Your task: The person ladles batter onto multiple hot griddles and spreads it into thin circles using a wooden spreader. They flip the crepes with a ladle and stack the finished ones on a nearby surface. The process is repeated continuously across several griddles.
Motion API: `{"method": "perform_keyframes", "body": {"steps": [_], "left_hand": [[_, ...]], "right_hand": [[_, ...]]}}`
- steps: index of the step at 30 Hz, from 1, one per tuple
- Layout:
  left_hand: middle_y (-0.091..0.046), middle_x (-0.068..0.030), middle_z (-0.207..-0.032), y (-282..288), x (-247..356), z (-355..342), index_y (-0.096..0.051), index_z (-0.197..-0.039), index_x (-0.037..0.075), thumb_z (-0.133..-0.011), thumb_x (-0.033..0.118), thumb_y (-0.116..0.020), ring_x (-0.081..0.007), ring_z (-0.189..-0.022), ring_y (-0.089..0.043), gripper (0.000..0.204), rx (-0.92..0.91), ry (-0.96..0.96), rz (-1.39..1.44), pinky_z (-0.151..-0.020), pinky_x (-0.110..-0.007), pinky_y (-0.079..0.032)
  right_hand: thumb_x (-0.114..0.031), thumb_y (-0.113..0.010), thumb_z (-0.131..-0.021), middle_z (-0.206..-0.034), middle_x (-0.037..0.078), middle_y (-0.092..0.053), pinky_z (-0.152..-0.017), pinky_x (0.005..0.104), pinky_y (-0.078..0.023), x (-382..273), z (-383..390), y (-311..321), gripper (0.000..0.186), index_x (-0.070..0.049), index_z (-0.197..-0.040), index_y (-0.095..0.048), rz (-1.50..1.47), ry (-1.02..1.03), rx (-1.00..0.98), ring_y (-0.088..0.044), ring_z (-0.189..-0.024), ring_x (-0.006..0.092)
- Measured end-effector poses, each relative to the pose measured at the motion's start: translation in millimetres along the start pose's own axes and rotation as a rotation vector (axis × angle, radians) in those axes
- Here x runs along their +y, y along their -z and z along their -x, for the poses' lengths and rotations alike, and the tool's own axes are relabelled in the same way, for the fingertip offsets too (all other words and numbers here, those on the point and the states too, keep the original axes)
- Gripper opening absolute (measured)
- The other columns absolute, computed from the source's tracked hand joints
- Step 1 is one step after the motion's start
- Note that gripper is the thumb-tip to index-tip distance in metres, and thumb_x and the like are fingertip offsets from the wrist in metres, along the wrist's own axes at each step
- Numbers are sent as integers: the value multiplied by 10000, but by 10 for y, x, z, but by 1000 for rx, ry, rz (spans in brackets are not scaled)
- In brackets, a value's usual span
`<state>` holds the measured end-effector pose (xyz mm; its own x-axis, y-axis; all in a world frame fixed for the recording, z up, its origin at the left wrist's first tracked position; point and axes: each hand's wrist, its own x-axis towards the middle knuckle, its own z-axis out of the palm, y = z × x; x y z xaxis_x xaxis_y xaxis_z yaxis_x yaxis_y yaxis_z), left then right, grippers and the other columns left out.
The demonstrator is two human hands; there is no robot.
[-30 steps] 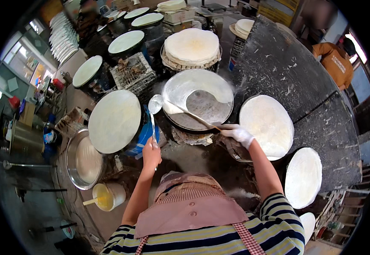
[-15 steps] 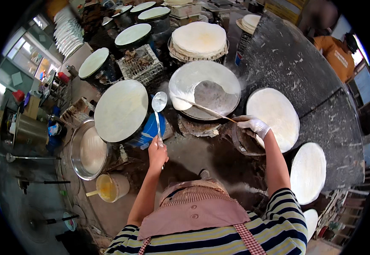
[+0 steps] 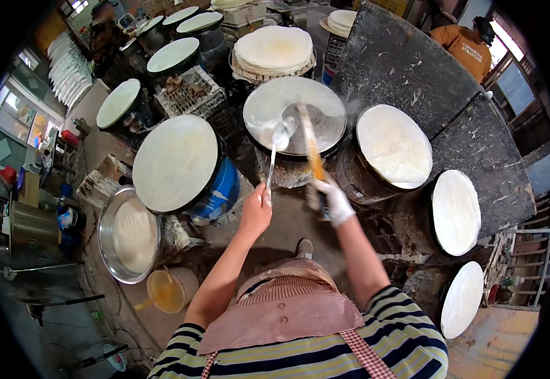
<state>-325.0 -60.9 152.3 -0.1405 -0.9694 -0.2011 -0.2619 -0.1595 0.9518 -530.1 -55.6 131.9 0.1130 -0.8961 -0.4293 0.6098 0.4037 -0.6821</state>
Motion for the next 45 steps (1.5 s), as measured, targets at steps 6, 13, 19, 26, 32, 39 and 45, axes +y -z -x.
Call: {"method": "perform_keyframes", "body": {"steps": [6,13,19,26,32,39,45], "left_hand": [[-409,5,-618,452,346,227,-369,-1247,111,-944,205,-351,-62,-370,-336,318,12,99,537,-285,-226,-283],[-403,-1,-619,977,41,853,-391,-1213,85,-941,265,-348,-59,-379,-334,329,138,151,574,-306,-223,-296],[-409,0,-621,1011,-45,1034,-409,-1194,66,-937,276,-361,-58,-381,-344,336,122,159,592,-306,-220,-296],[-408,2,-616,921,-131,1039,-398,-1219,62,-932,302,-376,-58,-384,-347,374,38,196,592,-309,-220,-298],[-406,7,-628,851,-115,1129,-396,-1216,49,-923,307,-405,-49,-394,-347,390,25,173,609,-322,-209,-303],[-408,4,-620,599,-55,1066,-413,-1190,75,-939,270,-367,-56,-383,-346,321,88,205,591,-322,-217,-302],[-406,0,-619,336,77,1034,-412,-1184,59,-940,287,-358,-58,-394,-344,339,152,228,588,-328,-216,-299]], "right_hand": [[-123,-490,-873,-626,-8,-396,-354,223,-255,744,-475,-755,174,-137,-1030,-417,-176,-51,-58,-312,-399,80],[-265,-478,-896,-632,-6,-410,-369,214,-219,798,-366,-778,105,-183,-908,-414,-281,29,113,-298,-407,74],[-250,-490,-886,-630,-2,-429,-363,223,-221,864,-326,-582,85,-195,-918,-434,-208,-1,56,-294,-399,81],[-261,-521,-874,-656,12,-450,-387,205,-244,615,-113,-568,125,-172,-859,-435,-308,44,188,-331,-465,82],[-218,-466,-897,-660,-8,-433,-376,198,-258,388,3,17,46,-177,-908,-449,-285,25,179,-308,-457,60],[-220,-487,-884,-684,10,-454,-381,202,-265,594,336,-48,255,-157,-1123,-426,-181,-187,-142,-331,-455,82],[-198,-482,-889,-687,10,-454,-371,197,-245,-25,332,709,256,-166,-1132,-408,-138,-101,4,-322,-453,73]]}}
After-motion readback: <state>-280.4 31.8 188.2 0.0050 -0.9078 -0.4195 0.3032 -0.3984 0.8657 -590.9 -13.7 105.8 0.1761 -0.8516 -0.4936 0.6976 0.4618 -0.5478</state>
